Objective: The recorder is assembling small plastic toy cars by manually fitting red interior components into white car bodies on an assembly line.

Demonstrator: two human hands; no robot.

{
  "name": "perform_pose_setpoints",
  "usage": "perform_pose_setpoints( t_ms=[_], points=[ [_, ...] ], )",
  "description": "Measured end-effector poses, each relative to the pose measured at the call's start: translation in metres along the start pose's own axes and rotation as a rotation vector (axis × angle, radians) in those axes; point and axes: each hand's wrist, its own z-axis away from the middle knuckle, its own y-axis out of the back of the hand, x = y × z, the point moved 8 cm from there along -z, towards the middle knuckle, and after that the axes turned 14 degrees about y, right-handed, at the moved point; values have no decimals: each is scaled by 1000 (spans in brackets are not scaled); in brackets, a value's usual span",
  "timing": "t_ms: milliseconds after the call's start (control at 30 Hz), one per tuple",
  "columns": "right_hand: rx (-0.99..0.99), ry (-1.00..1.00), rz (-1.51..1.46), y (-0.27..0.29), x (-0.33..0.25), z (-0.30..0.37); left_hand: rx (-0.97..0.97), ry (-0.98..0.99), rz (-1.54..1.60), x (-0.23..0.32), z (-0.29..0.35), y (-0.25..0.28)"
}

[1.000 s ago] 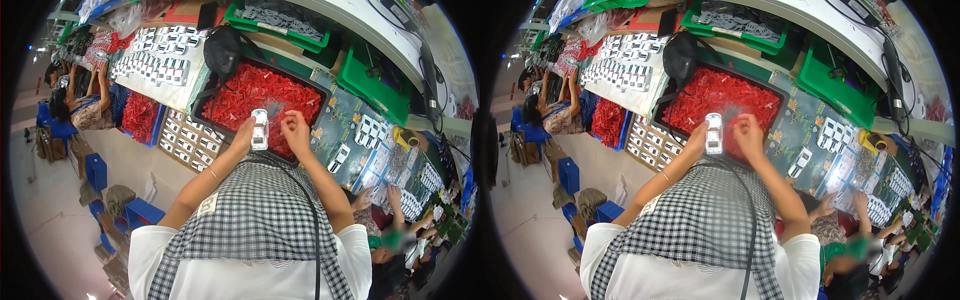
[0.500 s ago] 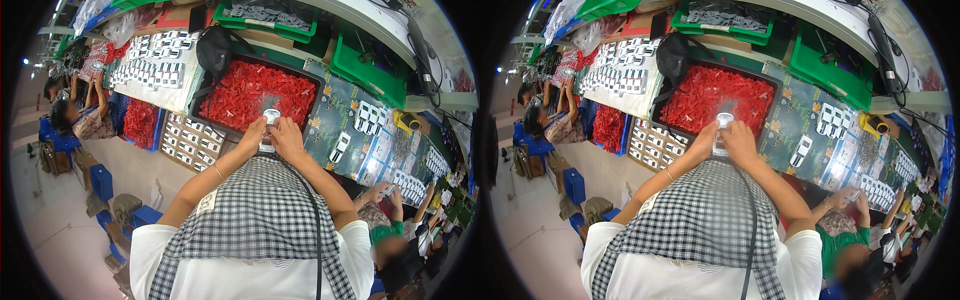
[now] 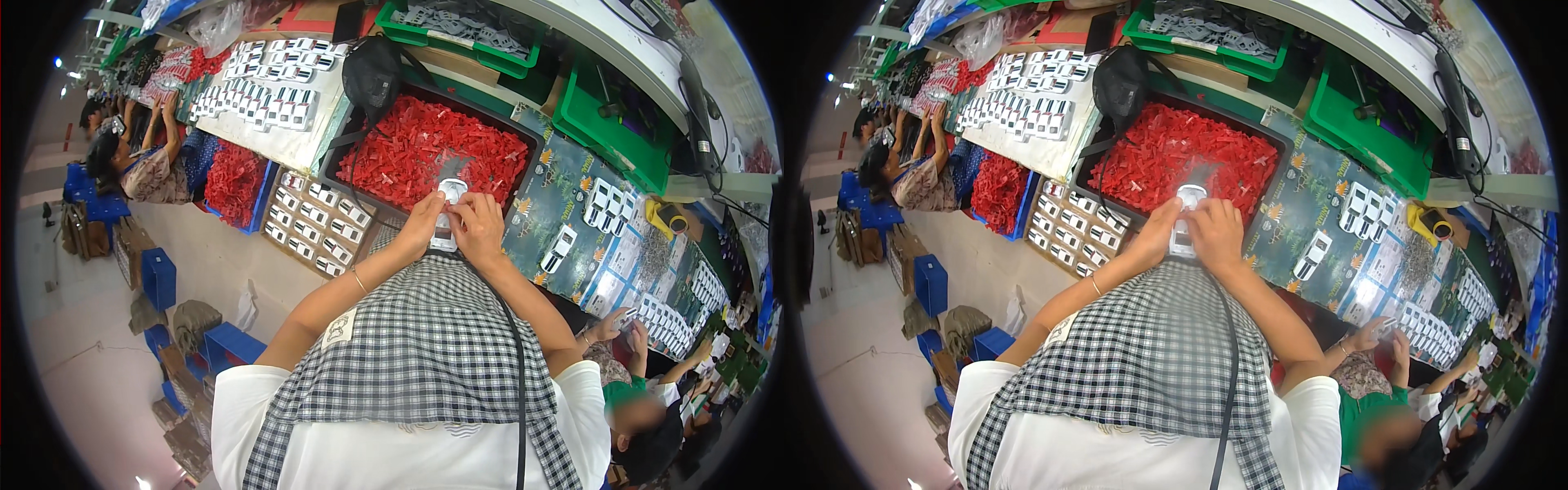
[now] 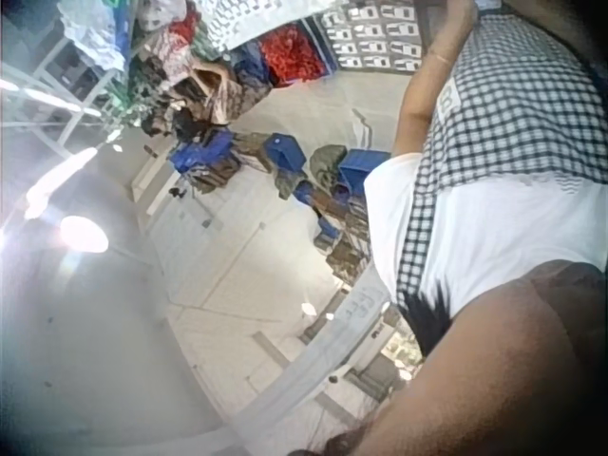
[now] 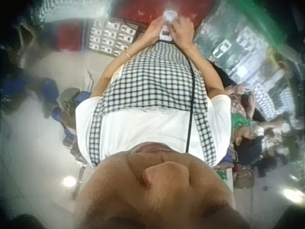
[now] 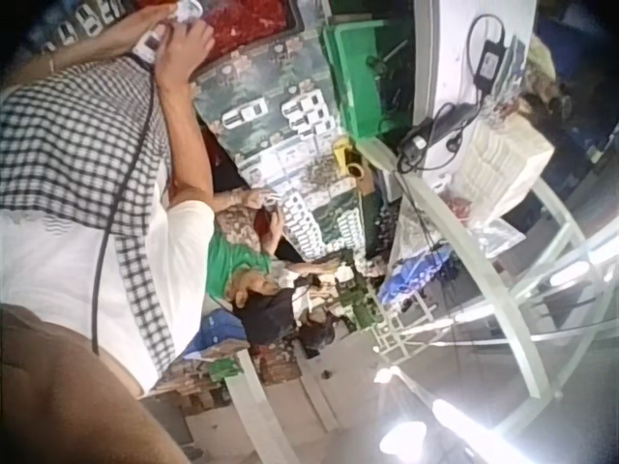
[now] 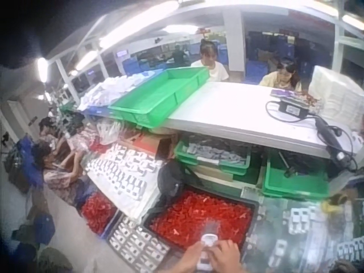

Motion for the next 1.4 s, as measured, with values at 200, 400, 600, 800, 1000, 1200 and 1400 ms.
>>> perform_pose_setpoints(
  t_ms=[200,400,600,800,1000,1200,1400],
  points=[
    [-27,31,-29,-6,-3,-1,82,16,8,-4,7,6],
    [-17,-49,-28,-6,3,0,52,43,28,6,13,-4],
    [-8,-133,-87,-4,9,4,8,5,-104,-7,-1,5],
    [92,-440,-367,0,27,15,120,-83,-354,2,4,2],
    [40,-472,-393,-24,45,31,115,-120,-431,5,7,1],
    [55,-756,-766,-41,51,44,119,-160,-449,11,9,0],
    [94,-785,-897,-46,46,39,126,-125,-452,16,11,6]
  ],
)
